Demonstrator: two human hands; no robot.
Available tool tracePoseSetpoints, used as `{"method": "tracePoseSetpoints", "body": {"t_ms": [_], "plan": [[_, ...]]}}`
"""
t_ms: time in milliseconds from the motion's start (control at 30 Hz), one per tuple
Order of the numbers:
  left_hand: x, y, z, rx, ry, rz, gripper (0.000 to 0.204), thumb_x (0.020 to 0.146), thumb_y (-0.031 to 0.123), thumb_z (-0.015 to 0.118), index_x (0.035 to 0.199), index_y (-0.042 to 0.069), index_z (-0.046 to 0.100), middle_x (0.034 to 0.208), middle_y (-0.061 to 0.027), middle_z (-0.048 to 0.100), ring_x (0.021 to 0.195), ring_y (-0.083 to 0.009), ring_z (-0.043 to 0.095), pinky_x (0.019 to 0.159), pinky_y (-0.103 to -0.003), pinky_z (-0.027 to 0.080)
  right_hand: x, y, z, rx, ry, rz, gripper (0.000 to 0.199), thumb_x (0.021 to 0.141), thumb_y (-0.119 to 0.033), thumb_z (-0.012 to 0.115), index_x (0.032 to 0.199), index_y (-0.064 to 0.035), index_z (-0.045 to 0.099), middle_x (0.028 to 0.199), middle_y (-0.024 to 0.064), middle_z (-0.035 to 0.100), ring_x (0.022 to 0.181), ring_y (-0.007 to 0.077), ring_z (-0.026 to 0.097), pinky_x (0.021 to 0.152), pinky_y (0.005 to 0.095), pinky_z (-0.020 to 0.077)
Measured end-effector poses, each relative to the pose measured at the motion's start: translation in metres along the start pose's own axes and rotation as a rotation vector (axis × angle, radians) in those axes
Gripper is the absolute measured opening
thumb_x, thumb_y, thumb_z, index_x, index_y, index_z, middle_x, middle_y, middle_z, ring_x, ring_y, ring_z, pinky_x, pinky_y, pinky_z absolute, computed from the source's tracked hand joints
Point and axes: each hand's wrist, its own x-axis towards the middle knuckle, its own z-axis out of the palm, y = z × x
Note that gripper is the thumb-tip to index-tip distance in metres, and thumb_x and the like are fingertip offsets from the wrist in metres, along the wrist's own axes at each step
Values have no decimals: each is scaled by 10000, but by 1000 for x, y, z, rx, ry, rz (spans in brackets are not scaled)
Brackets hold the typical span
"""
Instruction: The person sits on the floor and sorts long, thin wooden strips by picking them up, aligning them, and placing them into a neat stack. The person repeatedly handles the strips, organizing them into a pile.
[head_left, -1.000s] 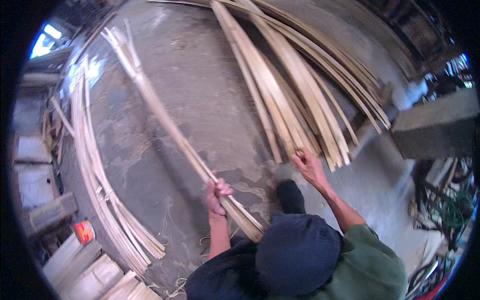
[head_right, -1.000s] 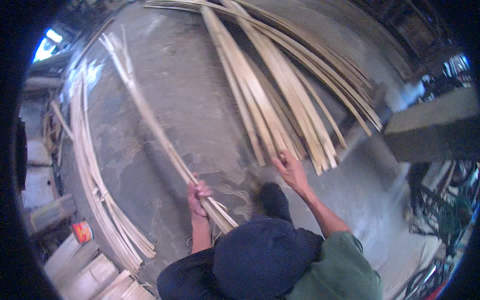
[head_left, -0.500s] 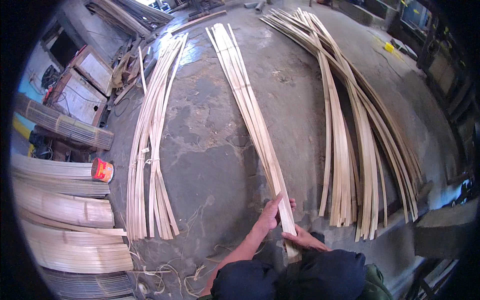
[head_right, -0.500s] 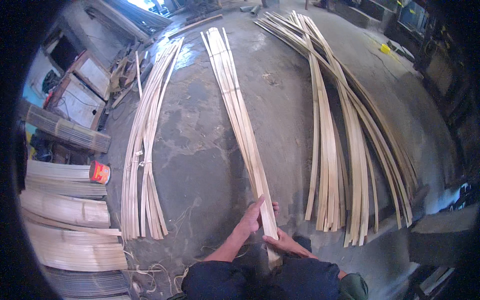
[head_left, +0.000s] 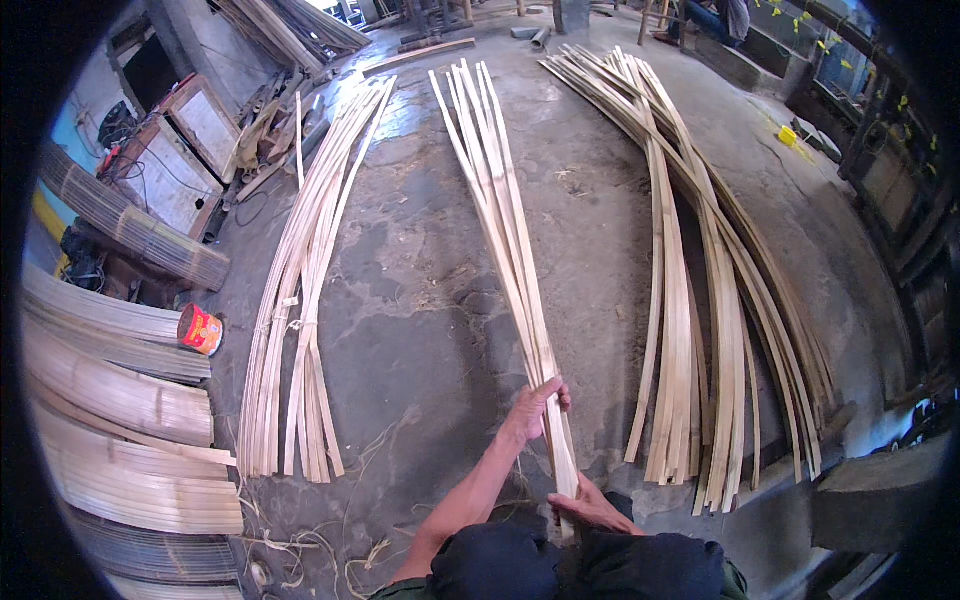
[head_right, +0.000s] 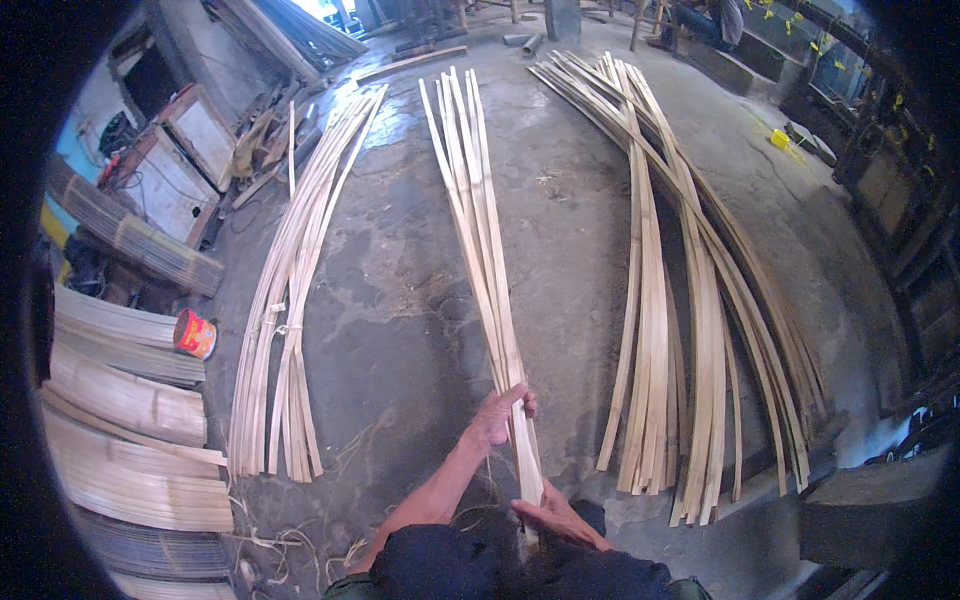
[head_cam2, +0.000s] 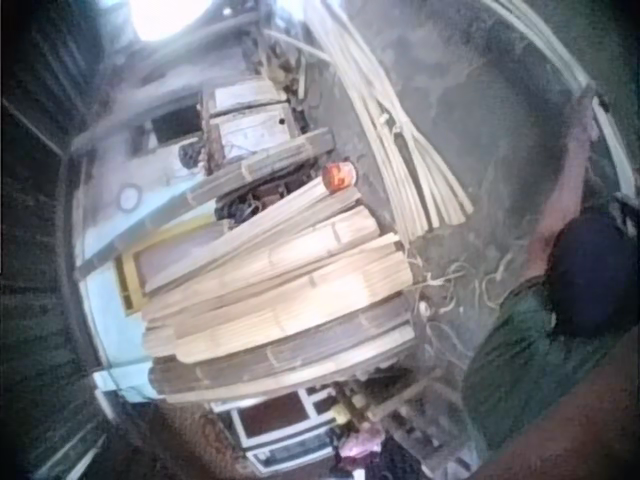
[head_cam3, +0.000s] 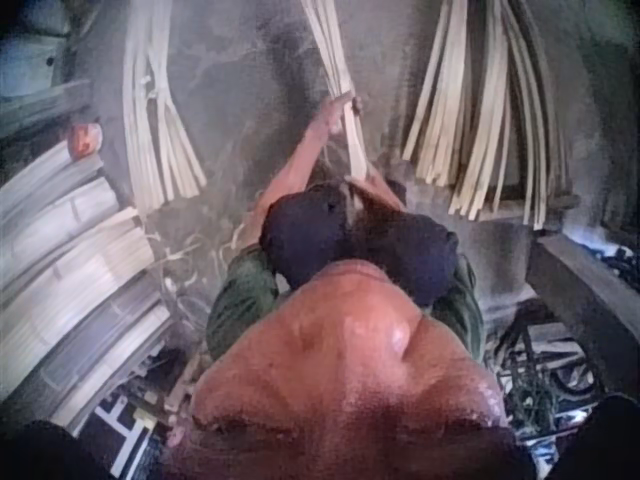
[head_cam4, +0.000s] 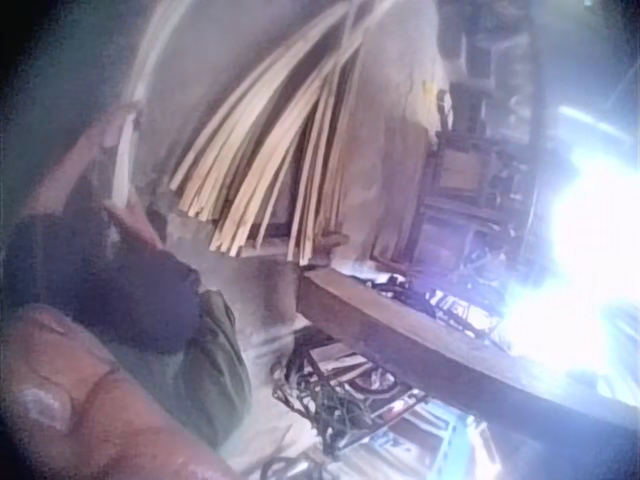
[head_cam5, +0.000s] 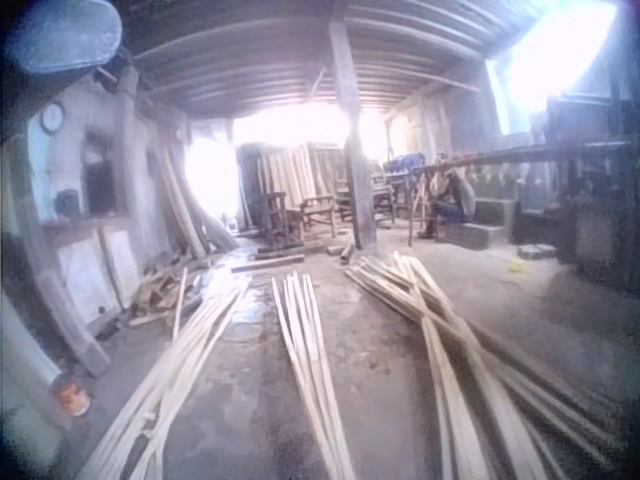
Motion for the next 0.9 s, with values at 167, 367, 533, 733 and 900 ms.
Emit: {"method": "tracePoseSetpoints", "body": {"t_ms": [167,367,533,733,900], "plan": [[-1,5,1,-13,98,-50,209,885,199,708,999,82,577,762,-30,583,670,-149,597,622,-327,541,4,-4,9,60,-26,27,555,889,-250,712,1288,-17,404,825,38,592,657,120,576,570,300,502],[3,52,-35,108,159,-2,109,896,100,641,875,25,564,699,-50,571,592,-140,571,551,-303,519,50,12,28,-18,-187,-37,519,959,-331,619,1328,-32,411,937,6,581,827,114,561,718,269,488],[-46,140,-68,845,391,121,154,833,97,676,773,6,567,635,-76,580,514,-131,577,453,-302,486,96,-27,3,-368,-148,-193,716,959,-471,555,1436,19,343,1153,163,596,975,212,600,858,338,490],[-190,92,-85,1634,773,221,351,889,104,573,1173,-40,427,973,-327,620,934,-503,602,767,-553,477,196,-95,47,-319,-106,-160,878,922,-583,538,1458,50,251,1254,215,532,1038,254,589,893,377,491],[-271,-17,-87,1733,863,203,623,937,145,485,1486,28,215,1040,-310,544,934,-475,561,783,-548,445,237,-68,142,119,-74,-145,802,878,-543,634,1373,24,356,1196,179,566,1036,256,615,913,407,508]]}}
